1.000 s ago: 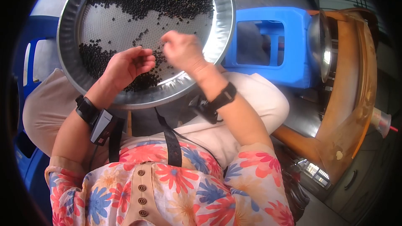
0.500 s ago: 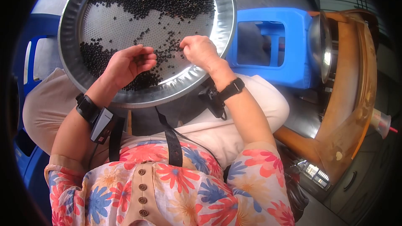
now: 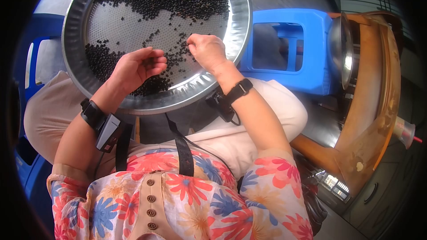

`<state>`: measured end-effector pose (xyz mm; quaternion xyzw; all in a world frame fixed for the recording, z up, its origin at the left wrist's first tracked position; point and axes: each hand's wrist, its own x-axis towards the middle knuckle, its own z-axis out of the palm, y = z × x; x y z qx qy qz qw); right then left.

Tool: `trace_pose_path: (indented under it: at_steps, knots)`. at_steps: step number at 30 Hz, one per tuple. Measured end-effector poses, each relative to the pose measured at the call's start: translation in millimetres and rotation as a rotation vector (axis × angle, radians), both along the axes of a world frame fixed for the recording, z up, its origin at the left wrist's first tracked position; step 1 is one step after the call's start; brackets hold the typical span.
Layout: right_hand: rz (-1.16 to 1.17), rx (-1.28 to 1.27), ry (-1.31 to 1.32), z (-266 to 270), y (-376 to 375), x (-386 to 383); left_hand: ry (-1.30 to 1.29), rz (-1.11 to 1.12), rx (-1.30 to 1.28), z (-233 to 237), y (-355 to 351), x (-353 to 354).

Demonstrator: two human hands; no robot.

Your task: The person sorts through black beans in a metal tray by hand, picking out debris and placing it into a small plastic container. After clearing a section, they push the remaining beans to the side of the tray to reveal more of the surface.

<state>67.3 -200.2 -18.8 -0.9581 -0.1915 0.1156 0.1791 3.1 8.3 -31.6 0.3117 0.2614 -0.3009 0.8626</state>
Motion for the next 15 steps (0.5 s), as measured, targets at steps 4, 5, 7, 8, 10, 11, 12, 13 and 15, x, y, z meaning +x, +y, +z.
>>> trace_pose_path:
  at_steps: [4, 5, 7, 8, 10, 11, 12, 13, 15]
  knots:
    - [0.111, -0.071, -0.119, -10.5, -0.3, 6.4, 0.003, 0.002, -0.002, 0.1, 0.8, -0.2]
    - [0.112, -0.071, -0.118, -7.6, 1.6, 6.8, 0.0, 0.004, 0.0, -0.9, 1.1, 0.3]
    - [0.043, -0.053, 0.02, -0.9, 5.3, 8.4, -0.002, 0.007, 0.002, -2.2, 3.2, 2.2]
    - [0.045, -0.052, 0.023, 0.6, 5.5, 9.8, -0.018, 0.023, -0.007, -2.3, 5.7, 3.8]
    - [-0.018, -0.026, 0.026, 4.2, 1.1, 15.5, -0.029, 0.038, -0.015, -2.3, 11.6, 6.8]
    - [-0.044, -0.042, 0.014, 6.4, -2.7, 18.9, -0.035, 0.064, -0.022, -1.7, 14.7, 8.4]
    - [-0.044, -0.042, 0.017, 7.3, -7.4, 20.3, -0.043, 0.09, -0.029, -0.3, 17.5, 9.4]
    - [-0.028, -0.168, 0.006, 8.1, -11.9, 21.2, -0.062, 0.1, -0.031, 2.4, 19.8, 10.0]
    - [0.048, -0.35, 0.034, 9.3, -15.2, 18.9, -0.073, 0.116, -0.018, 9.1, 23.5, 11.7]
